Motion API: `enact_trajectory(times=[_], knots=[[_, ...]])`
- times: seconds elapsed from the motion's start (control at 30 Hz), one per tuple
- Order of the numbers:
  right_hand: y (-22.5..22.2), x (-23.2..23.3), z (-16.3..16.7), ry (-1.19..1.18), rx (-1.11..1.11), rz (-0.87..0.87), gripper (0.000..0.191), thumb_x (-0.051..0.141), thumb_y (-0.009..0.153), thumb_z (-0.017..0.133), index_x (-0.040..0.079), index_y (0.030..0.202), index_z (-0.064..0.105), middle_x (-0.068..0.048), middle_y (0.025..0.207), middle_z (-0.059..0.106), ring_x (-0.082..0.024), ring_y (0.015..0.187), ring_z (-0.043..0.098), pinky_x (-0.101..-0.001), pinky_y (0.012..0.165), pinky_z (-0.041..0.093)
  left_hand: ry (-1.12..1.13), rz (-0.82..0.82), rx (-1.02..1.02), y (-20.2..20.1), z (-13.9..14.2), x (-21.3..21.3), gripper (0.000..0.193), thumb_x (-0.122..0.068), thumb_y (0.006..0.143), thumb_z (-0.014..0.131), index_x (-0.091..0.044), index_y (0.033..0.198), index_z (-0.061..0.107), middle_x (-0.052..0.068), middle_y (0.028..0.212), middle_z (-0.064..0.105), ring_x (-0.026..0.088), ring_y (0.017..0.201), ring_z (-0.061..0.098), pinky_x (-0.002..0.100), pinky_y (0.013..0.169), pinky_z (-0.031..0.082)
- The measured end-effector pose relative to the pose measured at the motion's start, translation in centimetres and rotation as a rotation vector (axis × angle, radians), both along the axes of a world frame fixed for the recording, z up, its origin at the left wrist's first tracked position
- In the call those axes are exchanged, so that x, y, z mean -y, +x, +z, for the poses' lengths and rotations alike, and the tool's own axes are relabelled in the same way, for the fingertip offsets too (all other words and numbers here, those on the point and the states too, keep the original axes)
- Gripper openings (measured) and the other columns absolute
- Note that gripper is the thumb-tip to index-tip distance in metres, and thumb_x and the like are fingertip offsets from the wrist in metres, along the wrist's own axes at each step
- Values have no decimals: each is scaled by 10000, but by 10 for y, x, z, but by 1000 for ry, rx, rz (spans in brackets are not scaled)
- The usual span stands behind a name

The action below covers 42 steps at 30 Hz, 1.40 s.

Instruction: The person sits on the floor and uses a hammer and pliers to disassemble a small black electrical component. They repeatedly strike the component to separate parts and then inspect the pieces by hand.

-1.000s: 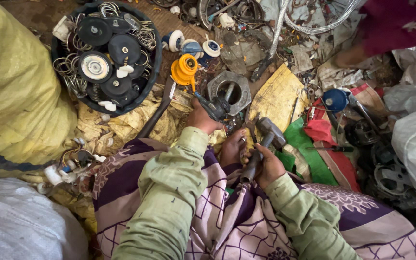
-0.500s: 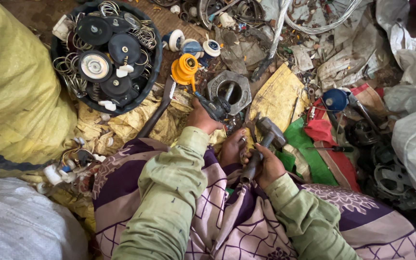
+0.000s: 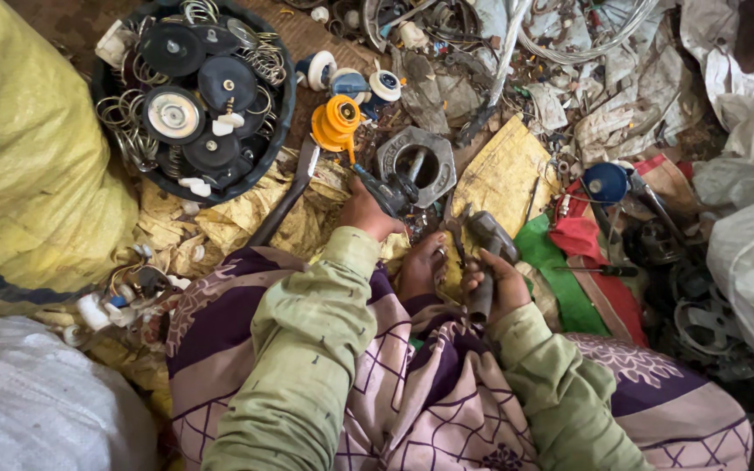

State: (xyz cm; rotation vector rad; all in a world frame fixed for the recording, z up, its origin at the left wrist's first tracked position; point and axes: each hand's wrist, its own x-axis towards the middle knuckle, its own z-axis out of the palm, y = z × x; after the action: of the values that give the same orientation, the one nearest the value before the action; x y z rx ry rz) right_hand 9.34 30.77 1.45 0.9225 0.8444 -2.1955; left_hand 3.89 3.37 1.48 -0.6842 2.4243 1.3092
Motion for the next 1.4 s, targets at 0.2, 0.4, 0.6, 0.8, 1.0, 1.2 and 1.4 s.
enact_trajectory(times=[0.2, 0.4, 0.6, 0.8, 1.0, 1.2, 1.4], knots=[[-4, -7, -8, -67, -87, 192, 116, 116, 940, 608, 73, 856, 540, 42, 644, 443, -75, 531, 441, -248, 511, 391, -19, -6, 38, -4, -5, 7, 1173, -292, 513, 1003, 34, 1390, 295, 296, 1214, 662, 441, 1134, 669, 446, 1009, 536], [20, 10, 38, 319, -284, 266, 102, 113, 888, 614, 47, 956, 577, 10, 599, 444, -105, 446, 431, -277, 408, 369, 7, 39, -97, -5, -27, 14, 1212, -281, 459, 1005, 36, 1393, 300, 273, 1215, 661, 419, 1143, 659, 435, 1001, 532], [32, 55, 128, 964, -867, 226, 390, -6, 839, 681, 78, 1205, 576, -58, 678, 597, -158, 461, 562, -306, 413, 442, 77, 64, -80, -15, -33, 21, 1259, -278, 452, 981, 36, 1441, 267, 259, 1213, 667, 401, 1129, 680, 415, 983, 556], [-11, 50, 174, 1118, -1267, 154, 417, 60, 889, 765, 59, 1194, 481, -32, 843, 667, -120, 662, 677, -252, 525, 515, 45, 36, -68, -23, -26, 23, 1275, -291, 477, 982, 49, 1459, 243, 279, 1195, 671, 413, 1110, 679, 416, 977, 558], [-53, 48, 57, 1551, -1175, 664, 434, 235, 836, 803, 47, 1164, 591, -169, 707, 653, -297, 586, 646, -419, 522, 509, 52, 30, -43, -29, -26, 22, 1266, -280, 502, 964, 35, 1488, 234, 272, 1183, 686, 410, 1102, 692, 414, 973, 567], [-53, 29, 3, 1611, -1084, 839, 461, 371, 745, 885, 43, 987, 668, -167, 692, 662, -295, 574, 627, -441, 570, 522, 96, 65, -154, -26, -33, 22, 1122, -320, 449, 998, -21, 1354, 406, 203, 1220, 686, 363, 1137, 679, 407, 985, 539], [-26, 31, 65, 1069, -1008, 325, 241, 224, 903, 767, 51, 1022, 649, -55, 685, 622, -139, 508, 546, -300, 460, 443, -4, 20, -137, -24, -37, 36, 1160, -321, 457, 990, 24, 1378, 373, 226, 1239, 653, 378, 1139, 669, 402, 999, 548]])
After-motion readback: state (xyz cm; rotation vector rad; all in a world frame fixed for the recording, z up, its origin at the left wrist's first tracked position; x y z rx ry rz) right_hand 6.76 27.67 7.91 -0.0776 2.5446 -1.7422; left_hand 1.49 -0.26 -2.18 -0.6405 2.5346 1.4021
